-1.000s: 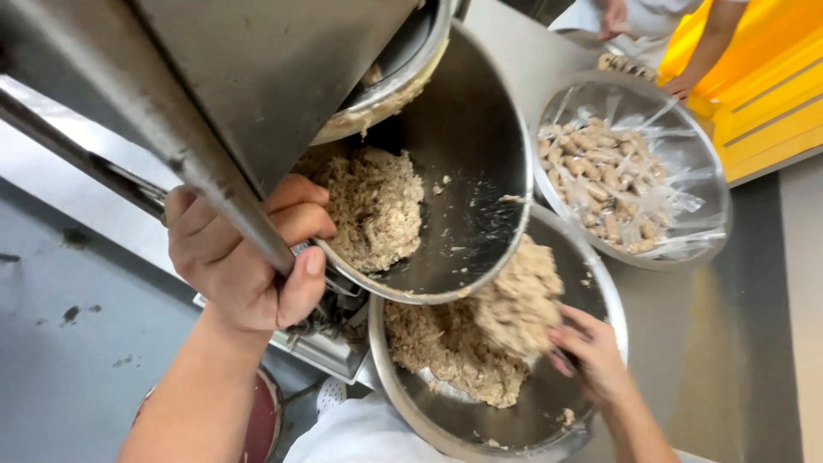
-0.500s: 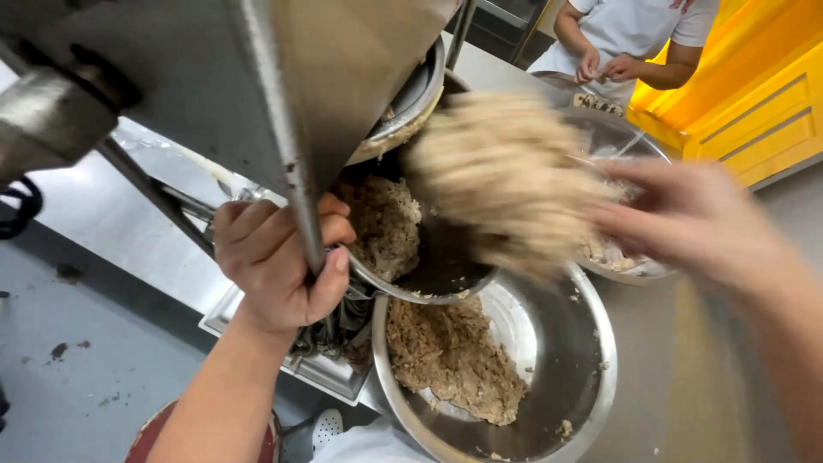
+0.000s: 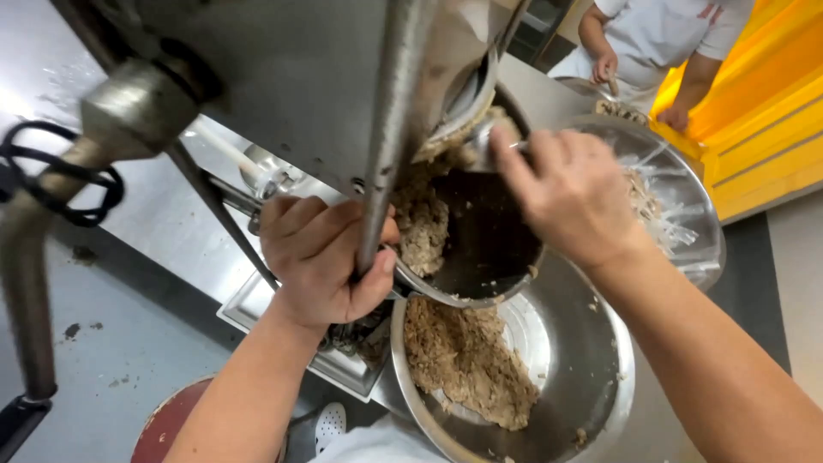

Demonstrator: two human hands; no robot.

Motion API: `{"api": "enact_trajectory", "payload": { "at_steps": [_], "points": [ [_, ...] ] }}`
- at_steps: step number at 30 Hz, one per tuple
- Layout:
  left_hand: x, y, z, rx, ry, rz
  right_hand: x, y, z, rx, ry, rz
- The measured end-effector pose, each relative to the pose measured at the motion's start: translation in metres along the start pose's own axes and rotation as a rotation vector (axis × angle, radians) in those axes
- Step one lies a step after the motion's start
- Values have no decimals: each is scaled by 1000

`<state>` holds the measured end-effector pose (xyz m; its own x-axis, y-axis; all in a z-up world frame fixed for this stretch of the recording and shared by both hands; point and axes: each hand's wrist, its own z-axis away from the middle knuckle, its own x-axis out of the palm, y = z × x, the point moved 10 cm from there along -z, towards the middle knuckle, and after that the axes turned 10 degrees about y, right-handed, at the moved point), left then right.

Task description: Loading meat mixture into a manual sausage stuffer and preparing the machine for production.

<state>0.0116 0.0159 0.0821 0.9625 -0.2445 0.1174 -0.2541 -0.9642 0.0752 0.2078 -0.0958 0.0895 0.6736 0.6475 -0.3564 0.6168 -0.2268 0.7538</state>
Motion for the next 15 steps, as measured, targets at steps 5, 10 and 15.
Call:
{"api": "enact_trajectory", "payload": {
  "at_steps": [5,10,15],
  "points": [
    [5,6,-5,0,-21,-6,-49,53,39,349,-57,-200],
    [10,5,-6,-8,-61,-56,-84,76,172,1190,-201,-664],
    [12,6,0,63,-29,9,-90,13,362,1537,-730,-513]
  ]
}}
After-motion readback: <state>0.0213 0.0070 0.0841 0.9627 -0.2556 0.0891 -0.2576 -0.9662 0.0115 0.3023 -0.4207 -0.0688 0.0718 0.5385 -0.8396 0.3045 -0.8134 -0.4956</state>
